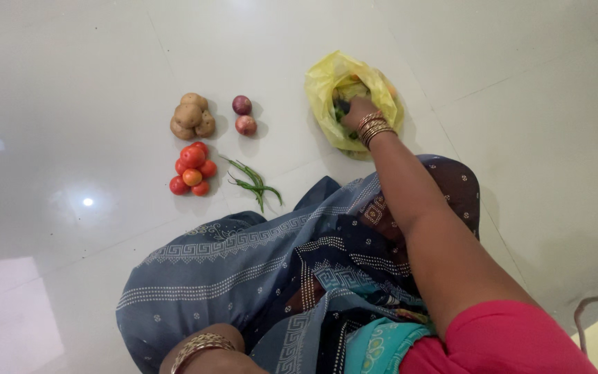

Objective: The person sits on the floor and wipes green chilies with a black cloth, handling them one at a time. Nearby are tomatoes, potatoes, and onions, and a plastic bag containing more green chilies.

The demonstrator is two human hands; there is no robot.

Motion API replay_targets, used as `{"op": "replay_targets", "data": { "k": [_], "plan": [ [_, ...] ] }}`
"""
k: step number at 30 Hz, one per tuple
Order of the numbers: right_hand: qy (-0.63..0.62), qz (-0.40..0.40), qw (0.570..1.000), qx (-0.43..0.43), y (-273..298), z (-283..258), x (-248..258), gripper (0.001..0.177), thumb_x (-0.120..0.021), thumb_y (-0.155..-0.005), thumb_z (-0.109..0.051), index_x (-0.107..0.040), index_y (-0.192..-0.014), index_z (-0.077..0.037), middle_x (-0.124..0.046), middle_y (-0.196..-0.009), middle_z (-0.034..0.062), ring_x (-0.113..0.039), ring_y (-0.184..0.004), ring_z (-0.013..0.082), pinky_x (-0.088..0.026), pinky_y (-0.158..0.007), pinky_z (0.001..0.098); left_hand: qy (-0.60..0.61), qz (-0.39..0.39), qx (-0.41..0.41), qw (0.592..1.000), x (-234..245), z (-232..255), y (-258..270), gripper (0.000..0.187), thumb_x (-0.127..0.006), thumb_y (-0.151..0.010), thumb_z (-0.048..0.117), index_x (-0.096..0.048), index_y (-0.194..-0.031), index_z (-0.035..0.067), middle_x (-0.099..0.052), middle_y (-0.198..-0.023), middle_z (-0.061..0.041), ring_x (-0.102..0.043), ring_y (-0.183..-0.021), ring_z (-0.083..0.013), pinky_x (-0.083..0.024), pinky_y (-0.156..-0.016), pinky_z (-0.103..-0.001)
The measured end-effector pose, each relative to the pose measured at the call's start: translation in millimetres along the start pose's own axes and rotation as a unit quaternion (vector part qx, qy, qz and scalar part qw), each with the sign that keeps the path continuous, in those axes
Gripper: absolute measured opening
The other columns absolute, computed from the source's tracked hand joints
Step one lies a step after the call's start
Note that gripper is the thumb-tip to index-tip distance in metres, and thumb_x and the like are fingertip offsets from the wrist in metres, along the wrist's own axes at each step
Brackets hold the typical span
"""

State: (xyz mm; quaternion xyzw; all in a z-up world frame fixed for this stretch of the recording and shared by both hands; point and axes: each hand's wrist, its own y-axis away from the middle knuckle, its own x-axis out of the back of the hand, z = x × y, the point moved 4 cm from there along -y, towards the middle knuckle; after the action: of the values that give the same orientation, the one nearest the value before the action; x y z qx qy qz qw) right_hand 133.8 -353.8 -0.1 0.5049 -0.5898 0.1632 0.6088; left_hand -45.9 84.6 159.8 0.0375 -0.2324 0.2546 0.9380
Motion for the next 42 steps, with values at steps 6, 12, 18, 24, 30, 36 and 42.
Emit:
{"op": "replay_targets", "data": {
  "k": [6,12,18,24,30,36,42],
  "plan": [
    [-0.121,0.015,0.988,-0.091,-2.9,39.5,30.9,0.05,-0.081,-0.084,-0.027,-0.067,-0.126,-0.004,-0.07,-0.123,0.0181,-0.069,-0.112,0.0289,-0.054,-0.098,0.0397,0.048,-0.079,-0.034,0.995,-18.6,-12.4,18.2,0.026,-0.059,-0.103,0.024,-0.066,-0.113,0.002,-0.069,-0.118,-0.015,-0.069,-0.111,-0.0341,-0.054,-0.096,-0.041],
    [-0.14,0.061,0.983,-0.103,5.9,52.4,51.9,0.04,-0.079,-0.085,-0.028,-0.074,-0.117,-0.005,-0.073,-0.114,0.0166,-0.072,-0.104,0.0291,-0.056,-0.094,0.0386,0.11,-0.175,-0.175,0.963,-5.2,51.5,27.6,0.026,-0.058,-0.104,0.026,-0.066,-0.111,0.002,-0.069,-0.117,-0.016,-0.069,-0.111,-0.0349,-0.055,-0.095,-0.042],
    [-0.217,0.032,0.973,-0.076,42.2,61.0,67.7,0.047,-0.076,-0.082,-0.034,-0.072,-0.113,0.001,-0.076,-0.105,0.0181,-0.076,-0.094,0.0283,-0.06,-0.085,0.0386,0.099,-0.049,-0.365,0.924,43.3,161.9,-9.0,0.025,-0.064,-0.099,0.028,-0.067,-0.106,0.004,-0.069,-0.11,-0.013,-0.069,-0.104,-0.032,-0.054,-0.092,-0.041],
    [-0.056,-0.05,0.99,0.122,105.0,23.2,48.3,0.059,-0.083,-0.083,-0.04,-0.064,-0.117,0.004,-0.067,-0.108,0.0158,-0.066,-0.094,0.0234,-0.053,-0.084,0.0368,-0.05,0.166,-0.141,0.975,21.0,102.7,-68.5,0.018,-0.075,-0.094,0.017,-0.069,-0.105,0.005,-0.068,-0.104,-0.011,-0.068,-0.1,-0.0292,-0.055,-0.087,-0.038],
    [-0.059,-0.229,0.958,0.161,192.9,-36.1,37.1,0.031,-0.067,-0.088,-0.038,-0.072,-0.105,-0.013,-0.076,-0.09,0.0065,-0.068,-0.077,0.025,-0.057,-0.074,0.0393,-0.198,0.363,-0.095,0.906,-8.3,21.2,-72.5,0.017,-0.073,-0.092,0.011,-0.071,-0.109,0.005,-0.07,-0.11,-0.011,-0.066,-0.103,-0.0284,-0.053,-0.089,-0.04],
    [-0.047,-0.159,0.922,0.351,224.3,-72.6,28.7,0.034,-0.077,-0.08,-0.038,-0.073,-0.094,-0.007,-0.073,-0.083,0.0112,-0.069,-0.076,0.0251,-0.054,-0.072,0.0399,-0.349,0.297,-0.102,0.883,-14.0,6.5,-91.9,0.012,-0.075,-0.088,0.013,-0.071,-0.099,0.008,-0.069,-0.098,-0.004,-0.064,-0.095,-0.0256,-0.049,-0.083,-0.04],
    [-0.019,-0.16,0.945,0.285,209.2,-71.5,17.7,0.032,-0.075,-0.077,-0.036,-0.074,-0.094,-0.009,-0.075,-0.082,0.0111,-0.073,-0.075,0.0255,-0.057,-0.072,0.0388,-0.324,0.364,-0.022,0.873,0.0,-44.6,-87.3,0.009,-0.075,-0.09,0.011,-0.072,-0.099,0.009,-0.068,-0.093,-0.006,-0.065,-0.09,-0.0258,-0.051,-0.082,-0.039]
  ]
}}
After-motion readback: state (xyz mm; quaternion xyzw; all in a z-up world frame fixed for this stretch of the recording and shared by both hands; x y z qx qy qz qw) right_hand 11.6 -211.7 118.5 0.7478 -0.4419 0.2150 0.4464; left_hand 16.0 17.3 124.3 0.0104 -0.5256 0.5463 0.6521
